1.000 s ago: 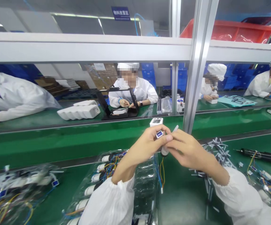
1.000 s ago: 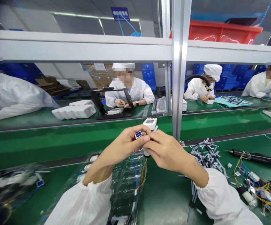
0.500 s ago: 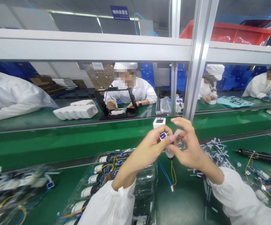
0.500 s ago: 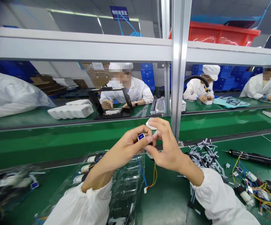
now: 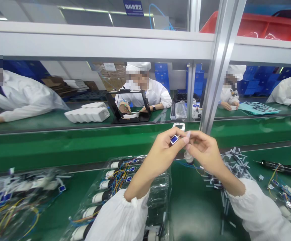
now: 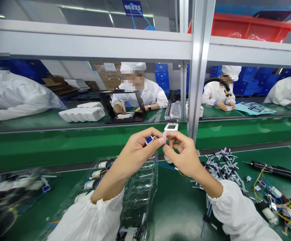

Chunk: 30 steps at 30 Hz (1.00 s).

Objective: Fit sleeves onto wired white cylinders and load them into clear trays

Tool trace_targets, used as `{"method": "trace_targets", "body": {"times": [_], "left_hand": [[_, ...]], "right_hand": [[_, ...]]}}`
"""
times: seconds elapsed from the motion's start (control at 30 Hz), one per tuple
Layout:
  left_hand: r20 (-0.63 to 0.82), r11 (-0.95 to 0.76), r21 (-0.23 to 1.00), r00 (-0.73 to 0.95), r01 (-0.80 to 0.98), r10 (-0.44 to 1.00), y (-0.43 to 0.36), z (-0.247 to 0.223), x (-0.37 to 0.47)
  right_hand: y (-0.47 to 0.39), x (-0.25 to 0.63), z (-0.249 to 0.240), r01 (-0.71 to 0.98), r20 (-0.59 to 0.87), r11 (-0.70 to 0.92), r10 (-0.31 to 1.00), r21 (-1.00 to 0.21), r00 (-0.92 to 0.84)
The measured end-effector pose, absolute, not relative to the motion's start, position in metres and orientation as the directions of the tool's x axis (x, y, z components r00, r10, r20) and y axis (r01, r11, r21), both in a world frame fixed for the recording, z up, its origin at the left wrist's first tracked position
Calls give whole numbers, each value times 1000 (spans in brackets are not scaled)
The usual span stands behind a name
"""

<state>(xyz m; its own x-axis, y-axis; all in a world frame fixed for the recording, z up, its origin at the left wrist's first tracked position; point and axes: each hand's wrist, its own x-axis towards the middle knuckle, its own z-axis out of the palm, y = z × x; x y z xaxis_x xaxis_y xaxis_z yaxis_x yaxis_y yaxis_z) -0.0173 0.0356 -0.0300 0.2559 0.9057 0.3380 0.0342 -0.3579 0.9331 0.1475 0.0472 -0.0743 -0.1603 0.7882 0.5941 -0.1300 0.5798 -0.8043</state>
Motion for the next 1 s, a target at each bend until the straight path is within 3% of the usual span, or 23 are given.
{"method": "trace_targets", "body": {"times": [0.17,0.43,0.67,1.0], "left_hand": [[352,-366,930,210,32,912,34,-29,-17],[272,-282,959,179,35,946,34,-27,-18],[169,-182,982,209,46,963,31,-21,-31],[344,-358,931,168,66,924,20,-15,-24]], "right_hand": [[49,150,-69,-117,553,541,823,-833,-132],[47,145,-67,-322,418,346,888,-881,-191],[47,151,-55,-334,455,405,886,-851,-85],[40,156,-47,-256,503,477,863,-841,-45]]}}
